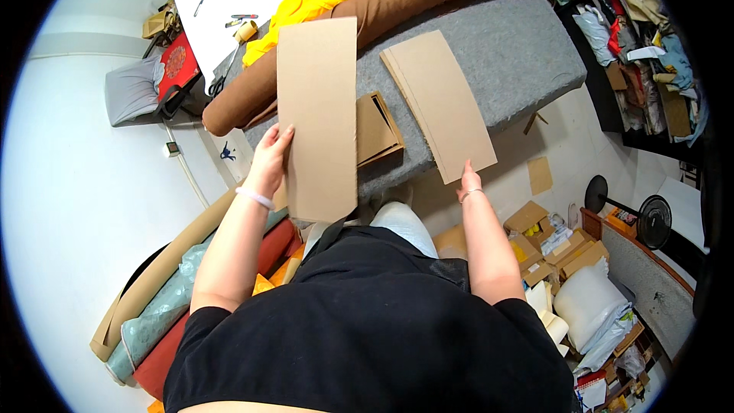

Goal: The person assembles a cardboard box by folding and fitting its parts together. They then place a foam insert into the box and smooth it down. Finally, they pick up a flat piece of cardboard and smooth its surface with a small block.

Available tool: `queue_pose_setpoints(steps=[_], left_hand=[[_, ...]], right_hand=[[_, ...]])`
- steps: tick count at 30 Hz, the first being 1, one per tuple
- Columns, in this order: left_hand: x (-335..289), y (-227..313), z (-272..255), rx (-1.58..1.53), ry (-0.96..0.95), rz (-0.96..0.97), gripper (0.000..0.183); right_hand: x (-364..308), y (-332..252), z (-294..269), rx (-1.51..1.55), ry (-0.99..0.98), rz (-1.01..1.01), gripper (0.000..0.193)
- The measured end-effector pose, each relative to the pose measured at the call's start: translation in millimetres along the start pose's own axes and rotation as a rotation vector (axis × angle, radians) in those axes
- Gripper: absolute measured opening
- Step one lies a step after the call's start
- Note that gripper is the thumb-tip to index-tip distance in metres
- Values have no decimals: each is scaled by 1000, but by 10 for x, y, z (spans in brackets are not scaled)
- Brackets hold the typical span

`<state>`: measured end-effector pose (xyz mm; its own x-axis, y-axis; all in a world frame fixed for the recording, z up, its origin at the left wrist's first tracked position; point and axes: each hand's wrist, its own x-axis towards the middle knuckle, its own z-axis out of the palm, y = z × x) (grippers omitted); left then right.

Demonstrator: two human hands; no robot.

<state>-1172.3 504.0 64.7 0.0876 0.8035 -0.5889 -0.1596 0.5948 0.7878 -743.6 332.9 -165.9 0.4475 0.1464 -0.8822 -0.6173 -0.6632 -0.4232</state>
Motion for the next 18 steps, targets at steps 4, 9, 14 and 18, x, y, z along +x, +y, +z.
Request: queue_pose_setpoints(steps=[4, 9, 14, 18], left_hand=[[226, -214, 323, -171, -25, -12, 34], [181, -203, 952, -281, -135, -120, 30], [176, -158, 1062, -397, -166, -133, 30], [157, -130, 934, -435, -171, -79, 31]], right_hand=[[-517, -190, 418, -166, 244, -662, 59], [-1880, -722, 1003, -175, -640, -660, 50], [-2246, -978, 1152, -112, -673, -486, 32], [-2198, -1058, 1065, -135, -659, -467, 27]])
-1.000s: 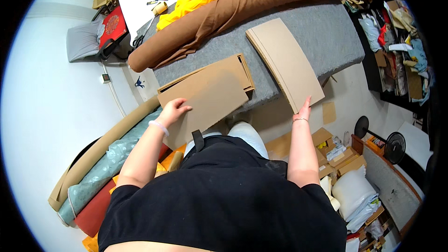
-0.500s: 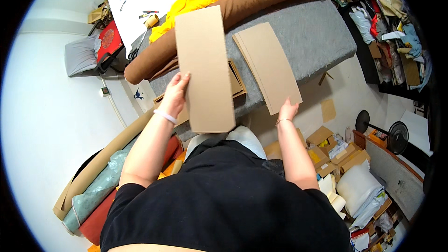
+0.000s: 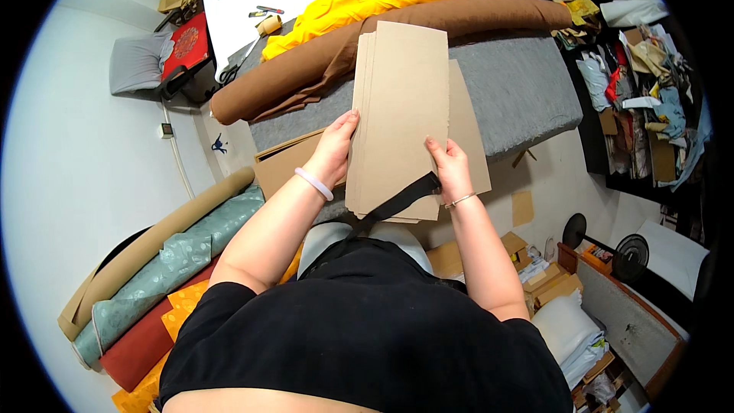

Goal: The person assembles a cardboard box by folding and fitting its parts together. They then place a foam insert into the box and smooth it down. Finally, they pick up a flat piece of cardboard and smooth its surface with a small block.

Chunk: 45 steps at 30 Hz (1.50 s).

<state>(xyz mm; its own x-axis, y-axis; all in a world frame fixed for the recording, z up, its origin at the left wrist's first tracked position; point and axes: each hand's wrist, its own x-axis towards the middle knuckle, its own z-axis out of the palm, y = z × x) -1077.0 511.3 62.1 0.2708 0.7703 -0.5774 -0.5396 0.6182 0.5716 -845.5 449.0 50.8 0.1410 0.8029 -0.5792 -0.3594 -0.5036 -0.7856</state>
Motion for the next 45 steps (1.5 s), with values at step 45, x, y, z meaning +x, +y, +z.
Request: queue_pose_setpoints(steps=[45], left_hand=[[-1004, -428, -2797, 709, 845, 7, 60]], right_hand=[[504, 1139, 603, -1262, 74, -614, 43]])
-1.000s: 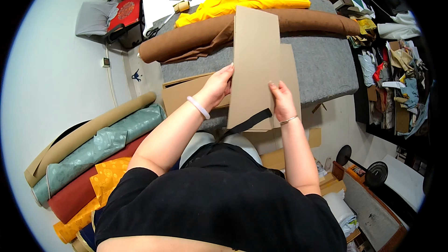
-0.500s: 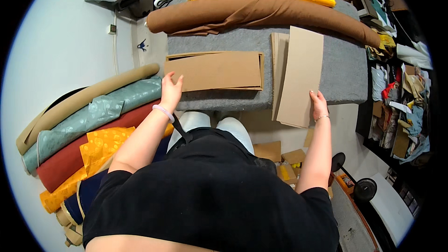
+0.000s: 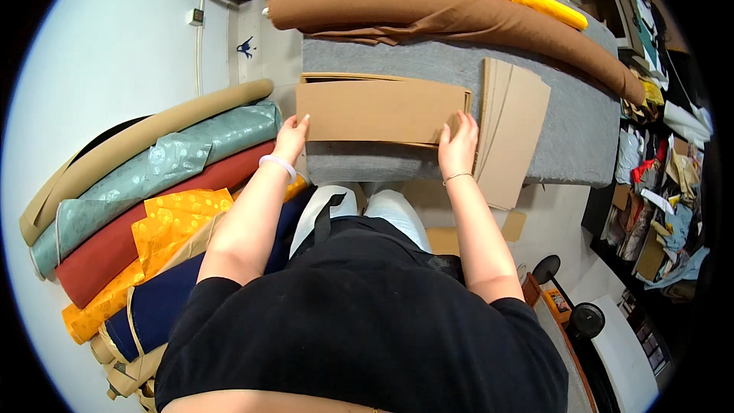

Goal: The person assembles a cardboard box by folding and fitting its parts together. They then place a foam insert into the box and smooth it down. Finally, they pick up a flat piece of cardboard and smooth its surface with a small block.

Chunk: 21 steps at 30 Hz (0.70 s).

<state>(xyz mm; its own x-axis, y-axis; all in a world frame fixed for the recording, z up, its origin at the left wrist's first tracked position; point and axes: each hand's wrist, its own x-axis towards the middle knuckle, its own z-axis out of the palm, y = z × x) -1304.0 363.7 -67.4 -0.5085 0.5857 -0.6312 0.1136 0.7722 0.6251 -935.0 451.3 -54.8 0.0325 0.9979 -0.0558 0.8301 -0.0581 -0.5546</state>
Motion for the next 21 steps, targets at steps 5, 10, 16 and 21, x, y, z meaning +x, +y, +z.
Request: queue_pose_setpoints(steps=[5, 10, 16, 21], left_hand=[[-106, -73, -190, -10, -60, 66, 59], [-224, -455, -773, -340, -1, 18, 42], [-978, -627, -2073, -702, -203, -186, 43], [-1142, -879, -2688, -853, -44, -144, 43]], right_hand=[[25, -5, 171, 270, 18, 269, 38], [-363, -165, 248, 425, -22, 371, 36], [-846, -648, 198, 791, -359, 430, 29], [-474, -710, 172, 295, -383, -80, 29]])
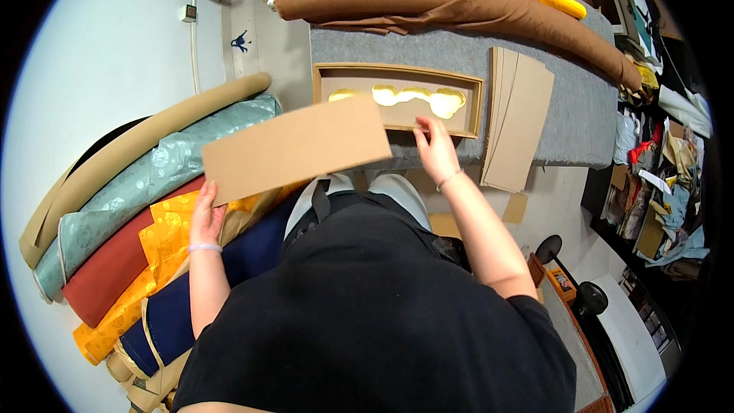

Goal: The person assembles a cardboard box by folding and fitting its parts together. They then place a foam insert into the box and smooth it down. Finally, they pick up a flat piece of cardboard and smooth its surface with a small block.

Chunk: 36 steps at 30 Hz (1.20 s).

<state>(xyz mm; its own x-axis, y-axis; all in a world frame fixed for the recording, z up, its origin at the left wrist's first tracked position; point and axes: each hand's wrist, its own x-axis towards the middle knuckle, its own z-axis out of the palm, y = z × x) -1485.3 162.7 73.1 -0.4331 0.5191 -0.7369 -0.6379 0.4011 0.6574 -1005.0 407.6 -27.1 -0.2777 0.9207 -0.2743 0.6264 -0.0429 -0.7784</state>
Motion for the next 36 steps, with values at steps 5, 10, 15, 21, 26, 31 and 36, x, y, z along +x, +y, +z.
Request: queue_pose_setpoints(steps=[5, 10, 15, 21, 26, 31, 36], left_hand=[[-97, 166, -304, -166, 150, 167, 35], [-160, 261, -524, -299, 292, 298, 36], [-294, 385, -542, -333, 348, 361, 38], [-420, 473, -537, -323, 348, 389, 40], [-401, 503, -546, -330, 316, 417, 39], [-401, 460, -636, -347, 334, 412, 39], [-527, 389, -710, -336, 354, 402, 35]], right_hand=[[211, 304, 7, -547, -288, -207, 33], [292, 450, 72, -580, -318, -284, 30], [329, 433, -11, -562, -339, -307, 23], [364, 453, -29, -514, -305, -332, 16], [415, 349, -43, -533, -372, -268, 20], [311, 521, 3, -516, -272, -405, 24], [204, 733, -112, -454, -123, -417, 23]])
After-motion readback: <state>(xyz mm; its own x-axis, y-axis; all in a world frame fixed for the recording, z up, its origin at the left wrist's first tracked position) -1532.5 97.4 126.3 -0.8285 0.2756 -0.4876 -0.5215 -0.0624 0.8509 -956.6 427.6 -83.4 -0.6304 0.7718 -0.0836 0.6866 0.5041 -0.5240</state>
